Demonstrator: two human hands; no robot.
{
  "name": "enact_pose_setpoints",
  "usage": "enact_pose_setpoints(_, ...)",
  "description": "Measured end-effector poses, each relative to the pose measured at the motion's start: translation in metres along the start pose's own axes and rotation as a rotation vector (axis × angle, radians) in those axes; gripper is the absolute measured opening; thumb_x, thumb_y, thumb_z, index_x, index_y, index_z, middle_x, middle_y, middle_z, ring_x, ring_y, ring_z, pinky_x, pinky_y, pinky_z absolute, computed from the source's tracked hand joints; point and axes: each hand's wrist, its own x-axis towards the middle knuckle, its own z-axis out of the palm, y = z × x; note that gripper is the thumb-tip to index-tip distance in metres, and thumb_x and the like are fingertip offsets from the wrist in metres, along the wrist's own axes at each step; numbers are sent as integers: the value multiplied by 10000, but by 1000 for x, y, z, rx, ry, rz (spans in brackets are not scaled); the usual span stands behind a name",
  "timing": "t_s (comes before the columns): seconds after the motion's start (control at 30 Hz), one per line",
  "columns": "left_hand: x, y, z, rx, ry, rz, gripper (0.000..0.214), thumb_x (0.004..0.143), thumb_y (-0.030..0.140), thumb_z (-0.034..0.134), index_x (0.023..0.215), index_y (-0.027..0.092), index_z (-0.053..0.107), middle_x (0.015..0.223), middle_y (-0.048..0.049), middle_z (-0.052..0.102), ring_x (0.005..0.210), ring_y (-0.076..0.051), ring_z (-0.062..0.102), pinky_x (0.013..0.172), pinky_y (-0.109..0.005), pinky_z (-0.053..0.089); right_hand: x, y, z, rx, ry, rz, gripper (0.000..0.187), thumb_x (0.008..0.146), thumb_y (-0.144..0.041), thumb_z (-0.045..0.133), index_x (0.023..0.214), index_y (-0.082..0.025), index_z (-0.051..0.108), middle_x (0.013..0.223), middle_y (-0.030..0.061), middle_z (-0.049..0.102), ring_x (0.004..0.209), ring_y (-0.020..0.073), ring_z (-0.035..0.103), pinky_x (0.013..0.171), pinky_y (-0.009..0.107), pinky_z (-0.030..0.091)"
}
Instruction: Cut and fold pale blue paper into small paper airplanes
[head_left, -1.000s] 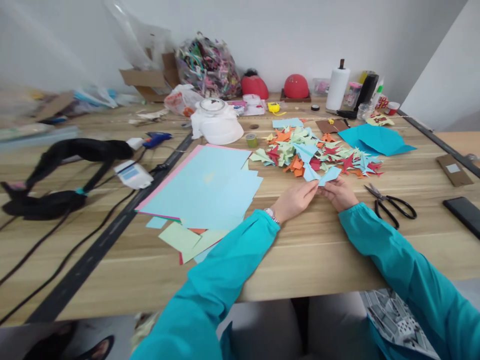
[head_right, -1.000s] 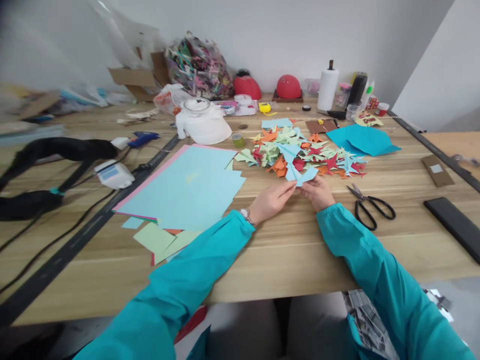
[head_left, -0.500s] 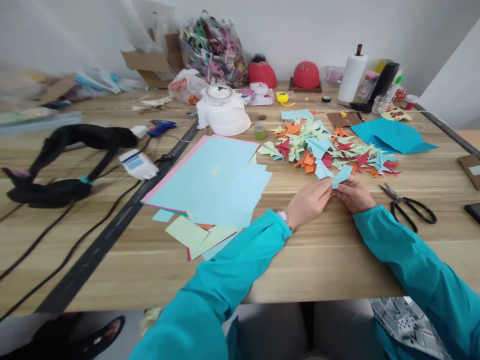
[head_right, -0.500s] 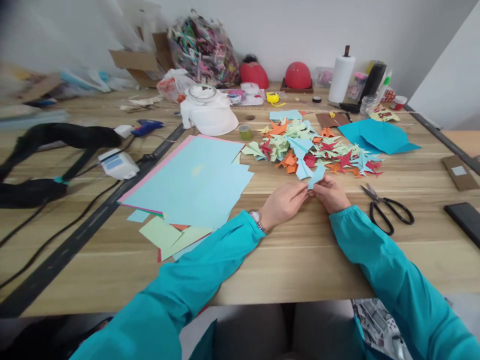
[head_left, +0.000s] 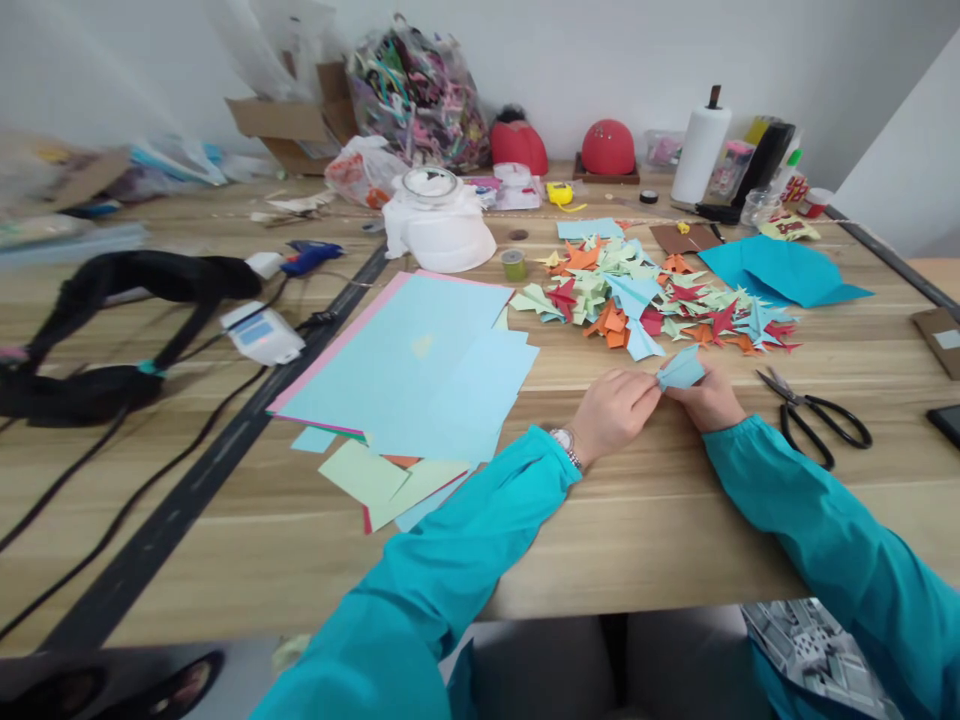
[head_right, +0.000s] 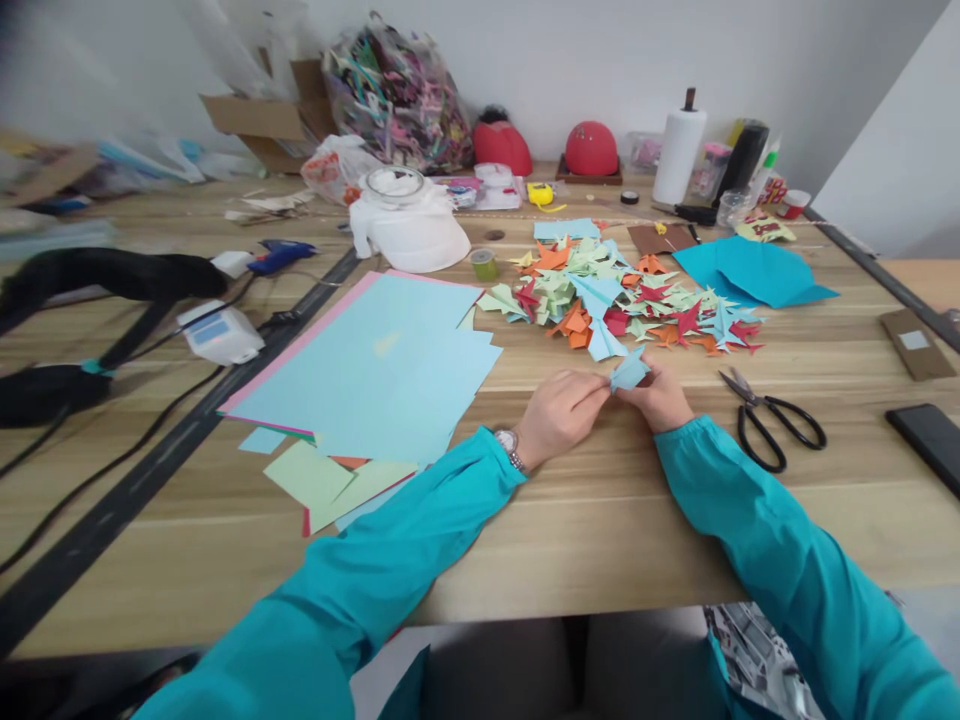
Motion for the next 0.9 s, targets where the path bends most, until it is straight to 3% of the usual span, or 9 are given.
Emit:
enact_pose_setpoints(0.2,0,4,-3,57,56,37,193,878,120,453,884,127,646,878,-91,702,784,-181,630,665,-319,476,-1,2,1,-16,2,-10,331,479,-201,788,756,-179,608,661,-32,625,630,134,562,645,284,458)
enact_pose_setpoints(0.57,0,3,-7,-65,-42,-23,228,854,96,418,899,151,635,844,-82,684,779,-182,620,661,-325,473,-5,-8,4,-52,-36,-52,230,489,-139,713,665,-186,574,604,-56,579,572,104,497,585,256,422)
enact_pose_setpoints(0.73,1,6,-7,-191,61,-55,161,833,115,494,928,154,617,922,-94,684,846,-186,621,729,-326,495,-3,-9,6,181,-79,82,189,489,-114,638,647,-176,556,512,-50,546,459,92,451,446,222,346)
enact_pose_setpoints(0.9,5,9,-10,-412,119,-304,152,854,177,498,956,159,609,893,-93,657,826,-170,606,736,-313,501,-4,-17,5,559,-276,270,188,443,-112,511,587,-196,425,518,-47,445,413,88,394,311,185,218)
